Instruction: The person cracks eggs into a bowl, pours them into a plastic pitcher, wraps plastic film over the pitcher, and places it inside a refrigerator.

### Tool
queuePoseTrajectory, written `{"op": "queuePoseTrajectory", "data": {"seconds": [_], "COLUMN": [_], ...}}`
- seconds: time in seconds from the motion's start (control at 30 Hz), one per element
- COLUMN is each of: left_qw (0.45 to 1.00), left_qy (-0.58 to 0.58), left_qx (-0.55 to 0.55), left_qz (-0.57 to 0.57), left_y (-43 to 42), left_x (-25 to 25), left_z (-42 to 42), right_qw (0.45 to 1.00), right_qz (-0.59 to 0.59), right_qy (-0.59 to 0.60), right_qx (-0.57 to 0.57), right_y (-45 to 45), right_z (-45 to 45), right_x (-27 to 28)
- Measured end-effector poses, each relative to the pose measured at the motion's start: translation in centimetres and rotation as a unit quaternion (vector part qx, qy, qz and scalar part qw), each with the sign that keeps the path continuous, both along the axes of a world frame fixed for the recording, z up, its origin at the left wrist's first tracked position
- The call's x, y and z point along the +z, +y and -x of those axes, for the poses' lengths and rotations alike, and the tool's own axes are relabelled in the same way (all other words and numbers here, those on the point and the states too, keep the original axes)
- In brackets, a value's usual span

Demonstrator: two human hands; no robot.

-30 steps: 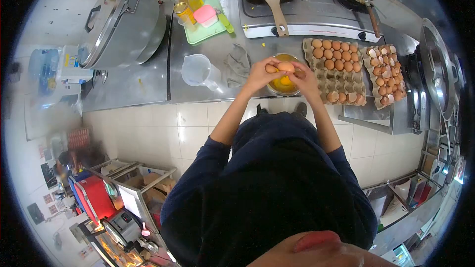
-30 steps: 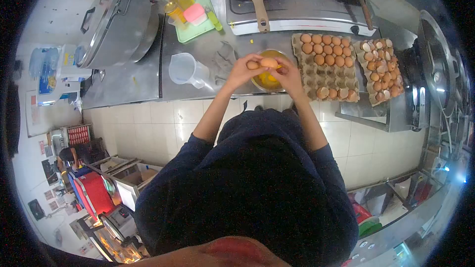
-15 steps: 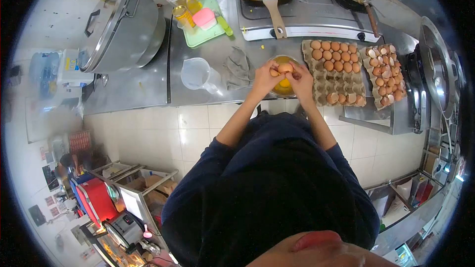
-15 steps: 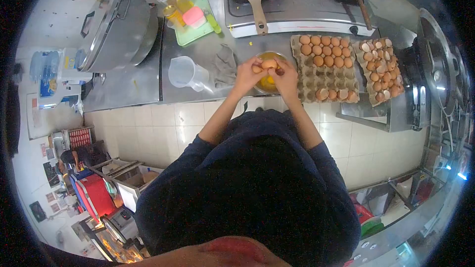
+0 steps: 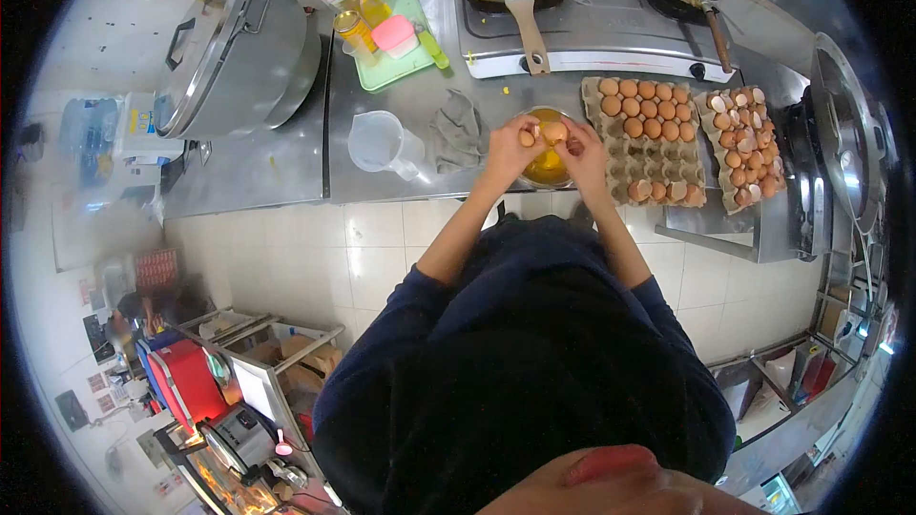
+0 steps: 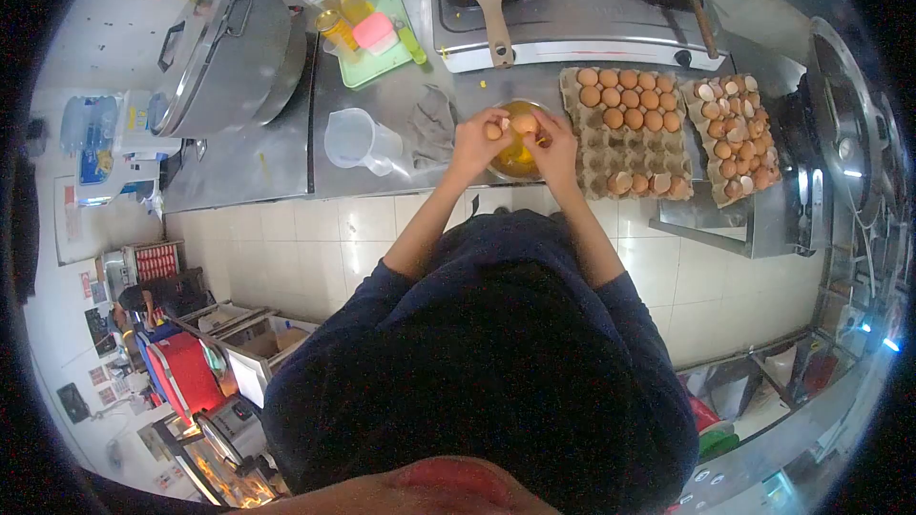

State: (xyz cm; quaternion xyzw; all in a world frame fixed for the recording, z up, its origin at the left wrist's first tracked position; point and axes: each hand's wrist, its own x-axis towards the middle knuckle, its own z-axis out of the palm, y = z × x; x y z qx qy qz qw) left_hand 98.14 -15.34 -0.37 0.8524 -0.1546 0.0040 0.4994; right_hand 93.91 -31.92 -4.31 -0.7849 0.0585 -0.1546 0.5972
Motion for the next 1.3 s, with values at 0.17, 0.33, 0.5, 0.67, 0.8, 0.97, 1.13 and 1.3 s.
{"op": "queuePoseTrajectory", "data": {"seconds": [0.17, 0.33, 0.5, 0.67, 0.8, 0.97, 1.13, 1.3], "left_qw": [0.999, 0.996, 0.987, 0.983, 0.972, 0.960, 0.955, 0.925], "left_qy": [-0.046, 0.066, 0.082, -0.034, -0.010, 0.121, 0.208, 0.284], "left_qx": [-0.002, 0.007, -0.050, -0.159, -0.211, -0.175, -0.088, -0.005], "left_qz": [-0.025, 0.058, 0.131, 0.084, 0.100, 0.182, 0.192, 0.254], "left_y": [0.4, 1.0, -0.2, -2.3, -3.7, -3.6, -1.4, 1.4], "left_x": [-0.7, 0.9, 4.1, 5.0, 5.9, 4.0, 1.8, -0.2], "left_z": [-0.6, -0.7, -0.3, 0.3, 0.9, 0.5, 0.2, 0.4], "right_qw": [0.981, 0.963, 0.891, 0.781, 0.816, 0.910, 0.971, 0.935], "right_qz": [0.183, 0.248, -0.399, -0.577, -0.540, -0.345, 0.147, 0.294], "right_qy": [-0.066, -0.103, 0.209, 0.201, 0.194, 0.219, 0.158, 0.195], "right_qx": [0.028, 0.018, 0.064, 0.127, 0.075, -0.074, -0.105, -0.044], "right_y": [-0.1, -0.5, -1.7, -4.1, -7.1, -11.2, -10.2, -9.6], "right_z": [0.8, 1.1, 2.2, 4.4, 7.4, 12.4, 12.5, 11.2], "right_x": [3.9, 4.3, 3.2, 3.0, 3.8, 1.1, -0.2, 0.0]}}
